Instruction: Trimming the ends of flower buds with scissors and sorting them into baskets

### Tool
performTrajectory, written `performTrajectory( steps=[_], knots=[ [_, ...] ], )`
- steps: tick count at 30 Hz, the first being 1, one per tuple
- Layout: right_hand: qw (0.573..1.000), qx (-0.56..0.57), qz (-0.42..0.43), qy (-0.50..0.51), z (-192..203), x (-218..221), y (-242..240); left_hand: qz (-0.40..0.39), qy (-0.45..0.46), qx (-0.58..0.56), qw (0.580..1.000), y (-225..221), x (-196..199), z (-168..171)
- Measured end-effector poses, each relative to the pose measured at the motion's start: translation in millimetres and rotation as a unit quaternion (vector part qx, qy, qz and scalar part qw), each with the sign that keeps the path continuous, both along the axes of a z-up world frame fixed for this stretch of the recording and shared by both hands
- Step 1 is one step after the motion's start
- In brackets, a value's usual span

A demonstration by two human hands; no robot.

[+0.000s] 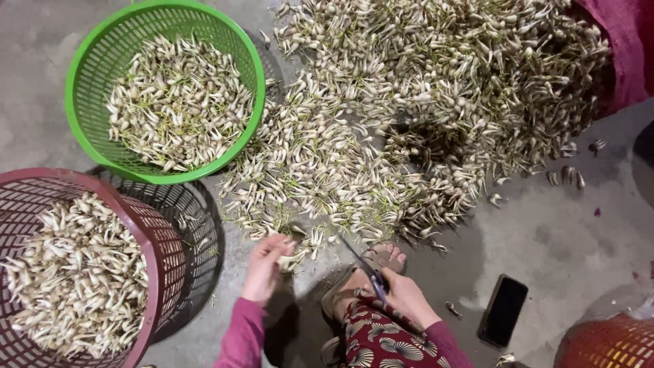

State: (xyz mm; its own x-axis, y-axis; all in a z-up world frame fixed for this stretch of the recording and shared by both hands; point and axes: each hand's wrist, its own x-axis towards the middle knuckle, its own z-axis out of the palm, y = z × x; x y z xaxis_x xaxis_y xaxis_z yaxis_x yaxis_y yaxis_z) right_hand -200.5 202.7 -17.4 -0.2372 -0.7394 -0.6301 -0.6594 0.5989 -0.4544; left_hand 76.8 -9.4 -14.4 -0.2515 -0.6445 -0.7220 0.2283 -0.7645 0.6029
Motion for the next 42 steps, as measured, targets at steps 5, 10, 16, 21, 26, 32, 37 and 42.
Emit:
performTrajectory(
  steps=[5, 10, 16, 21, 26, 32, 37, 42],
  knots=[
    [0.998, -0.023, 0.048, 0.015, 20.3, 11.2, -10.8, 0.055, 0.203, 0.017, 0.978, 32.6, -44.7, 18.0],
    [0.997, -0.035, 0.052, 0.040, 30.2, 11.8, -16.4, 0.054, 0.173, 0.057, 0.982, 48.2, -61.7, 2.0],
    [0.995, -0.056, 0.047, 0.062, 35.2, 14.2, -16.4, 0.003, 0.119, 0.028, 0.993, 47.9, -67.2, 20.4],
    [0.999, -0.025, 0.008, 0.047, -8.0, 3.2, -1.3, -0.126, -0.014, -0.010, 0.992, 43.4, -75.7, 0.9],
    [0.997, -0.041, -0.038, 0.058, -32.6, -11.5, 23.1, -0.423, -0.314, -0.280, 0.802, 70.2, -96.0, -22.2],
    [0.993, -0.051, -0.097, 0.044, -25.1, -17.9, 35.4, -0.579, -0.348, -0.360, 0.643, 72.6, -94.3, -31.5],
    [0.986, -0.026, -0.163, 0.030, -32.8, -23.6, 61.5, -0.099, 0.189, -0.088, 0.973, 41.4, -41.1, -31.2],
    [0.982, -0.002, -0.187, 0.028, -42.7, -26.5, 79.3, -0.049, 0.052, -0.099, 0.993, -11.6, 3.7, -28.9]
  ],
)
